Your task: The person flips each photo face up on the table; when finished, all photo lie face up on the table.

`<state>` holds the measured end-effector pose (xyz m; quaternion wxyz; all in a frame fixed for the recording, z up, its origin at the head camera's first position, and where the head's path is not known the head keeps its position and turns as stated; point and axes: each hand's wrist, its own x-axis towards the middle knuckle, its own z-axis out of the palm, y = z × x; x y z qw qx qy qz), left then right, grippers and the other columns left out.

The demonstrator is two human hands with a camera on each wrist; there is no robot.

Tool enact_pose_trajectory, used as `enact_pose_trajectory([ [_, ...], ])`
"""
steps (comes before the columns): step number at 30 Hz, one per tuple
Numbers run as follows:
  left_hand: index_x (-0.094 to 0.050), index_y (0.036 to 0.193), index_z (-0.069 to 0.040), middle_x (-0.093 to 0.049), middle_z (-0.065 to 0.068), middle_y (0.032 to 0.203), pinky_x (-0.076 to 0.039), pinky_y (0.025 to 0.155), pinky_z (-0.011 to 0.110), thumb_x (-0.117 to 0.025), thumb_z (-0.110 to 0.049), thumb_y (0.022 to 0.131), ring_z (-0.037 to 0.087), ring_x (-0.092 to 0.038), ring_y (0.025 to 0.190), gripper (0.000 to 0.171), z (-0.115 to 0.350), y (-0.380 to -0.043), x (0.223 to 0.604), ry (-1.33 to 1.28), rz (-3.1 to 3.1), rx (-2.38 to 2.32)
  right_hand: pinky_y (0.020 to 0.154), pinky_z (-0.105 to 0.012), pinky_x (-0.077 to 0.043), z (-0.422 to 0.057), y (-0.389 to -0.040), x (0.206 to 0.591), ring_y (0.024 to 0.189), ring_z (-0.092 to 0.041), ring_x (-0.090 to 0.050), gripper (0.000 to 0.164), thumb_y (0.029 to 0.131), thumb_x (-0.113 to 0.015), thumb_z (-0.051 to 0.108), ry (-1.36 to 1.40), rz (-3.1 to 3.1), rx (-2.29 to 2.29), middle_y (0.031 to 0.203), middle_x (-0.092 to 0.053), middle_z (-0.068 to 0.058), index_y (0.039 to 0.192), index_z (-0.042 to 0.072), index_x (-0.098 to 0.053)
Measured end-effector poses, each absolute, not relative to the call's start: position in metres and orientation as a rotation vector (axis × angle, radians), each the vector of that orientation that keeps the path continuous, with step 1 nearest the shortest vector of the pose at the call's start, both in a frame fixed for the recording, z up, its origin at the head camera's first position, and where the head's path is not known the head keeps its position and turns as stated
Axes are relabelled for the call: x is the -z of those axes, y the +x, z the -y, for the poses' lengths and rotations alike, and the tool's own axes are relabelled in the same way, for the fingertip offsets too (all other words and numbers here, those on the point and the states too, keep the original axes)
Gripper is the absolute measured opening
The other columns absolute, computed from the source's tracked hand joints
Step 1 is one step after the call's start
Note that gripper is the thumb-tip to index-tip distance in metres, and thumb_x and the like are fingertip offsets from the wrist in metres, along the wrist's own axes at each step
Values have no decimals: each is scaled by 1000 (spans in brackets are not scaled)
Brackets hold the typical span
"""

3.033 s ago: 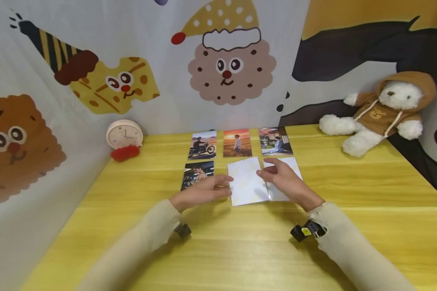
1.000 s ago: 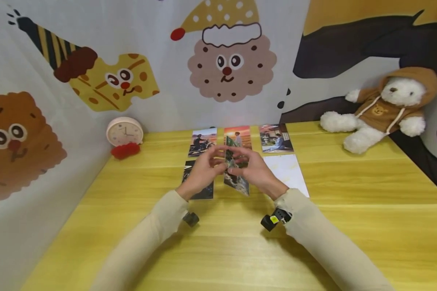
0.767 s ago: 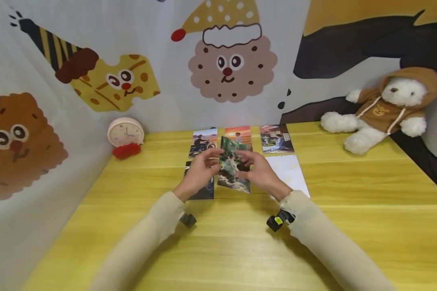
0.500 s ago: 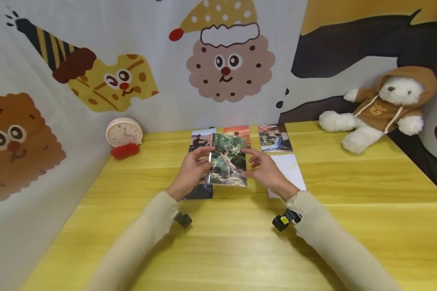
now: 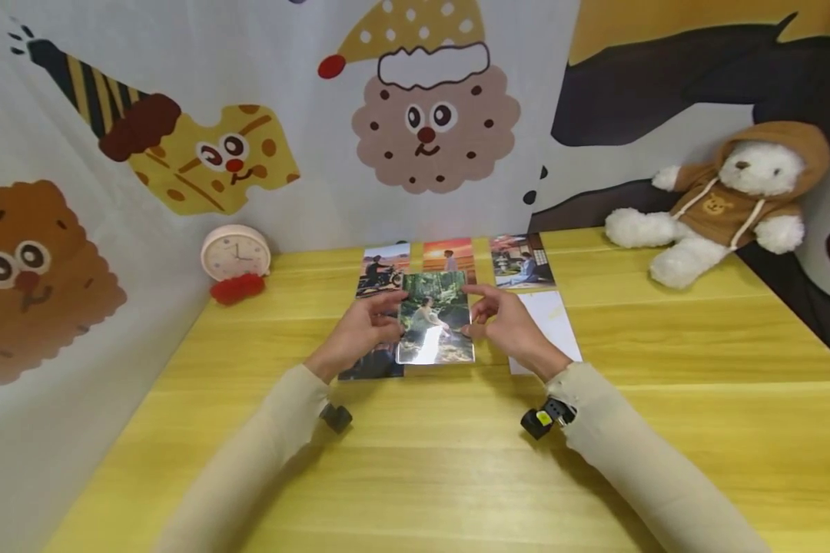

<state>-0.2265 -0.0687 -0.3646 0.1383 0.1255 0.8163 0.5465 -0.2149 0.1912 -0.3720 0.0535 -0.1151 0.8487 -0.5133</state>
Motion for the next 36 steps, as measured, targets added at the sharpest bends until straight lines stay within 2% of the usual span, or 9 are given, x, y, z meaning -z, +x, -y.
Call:
enact_pose_trajectory([
  [5, -46, 151, -16, -59, 13, 140, -59, 94, 41, -73, -11, 91, 24, -67, 114, 66, 64, -229, 363, 408, -2553, -1185, 68, -28, -47, -193, -217, 374, 85, -25, -60, 71, 86, -74, 1, -356, -2596, 1429, 94, -64, -12, 150, 3, -44],
  [12, -62, 136, -5, -74, 8, 93, -58, 91, 40, -76, -14, 88, 17, -69, 81, 50, 47, -231, 366, 588, -2744, -687, 72, -33, -50, -193, -221, 377, 78, -17, -62, 69, 85, -77, 8, -422, -2730, 1027, 90, -68, -9, 146, -4, -47],
  [18, -65, 131, -4, -74, 10, 117, -54, 101, 46, -77, -16, 88, 27, -69, 107, 47, 33, -234, 367, 662, -2806, -434, 81, -44, -57, -192, -228, 380, 88, -24, -68, 70, 84, -79, 13, -461, -2767, 769, 89, -72, -9, 144, -6, -48],
  [19, -66, 129, -4, -72, 11, 121, -56, 99, 45, -77, -16, 88, 28, -68, 109, 45, 30, -234, 367, 660, -2815, -404, 81, -45, -57, -192, -228, 381, 88, -23, -68, 70, 84, -79, 13, -468, -2779, 733, 88, -72, -8, 143, -7, -48],
  [22, -71, 103, -6, -71, 6, 98, -56, 76, 32, -77, -14, 87, 21, -66, 87, 19, 22, -234, 368, 658, -2828, -323, 80, -44, -56, -190, -227, 379, 78, -20, -66, 69, 84, -79, 12, -476, -2811, 654, 78, -70, -5, 143, -8, -48],
  [26, -58, 78, -11, -47, -1, 66, -32, 58, 29, -75, -9, 87, 12, -39, 58, 19, 15, -234, 369, 669, -2825, -259, 74, -41, -55, -186, -227, 375, 66, -16, -60, 68, 83, -77, 12, -455, -2836, 570, 71, -66, -3, 142, -7, -49],
  [29, -61, 82, -10, -45, 0, 67, -32, 58, 28, -73, -8, 88, 13, -37, 59, 14, 14, -235, 369, 651, -2807, -250, 67, -36, -52, -183, -229, 374, 65, -17, -60, 67, 83, -76, 12, -412, -2822, 535, 73, -67, -4, 143, -4, -50],
  [31, -68, 90, -9, -57, 1, 75, -40, 60, 26, -74, -10, 88, 12, -47, 65, 7, 14, -235, 370, 634, -2808, -252, 63, -32, -49, -182, -230, 374, 64, -17, -60, 67, 84, -76, 13, -390, -2804, 526, 74, -67, -4, 144, -3, -50],
  [36, -71, 120, -10, -72, 5, 119, -59, 84, 35, -76, -14, 89, 21, -69, 101, 32, 17, -235, 369, 630, -2810, -273, 62, -31, -47, -183, -232, 376, 63, -17, -59, 66, 86, -75, 14, -386, -2778, 534, 74, -67, -4, 145, -1, -49],
])
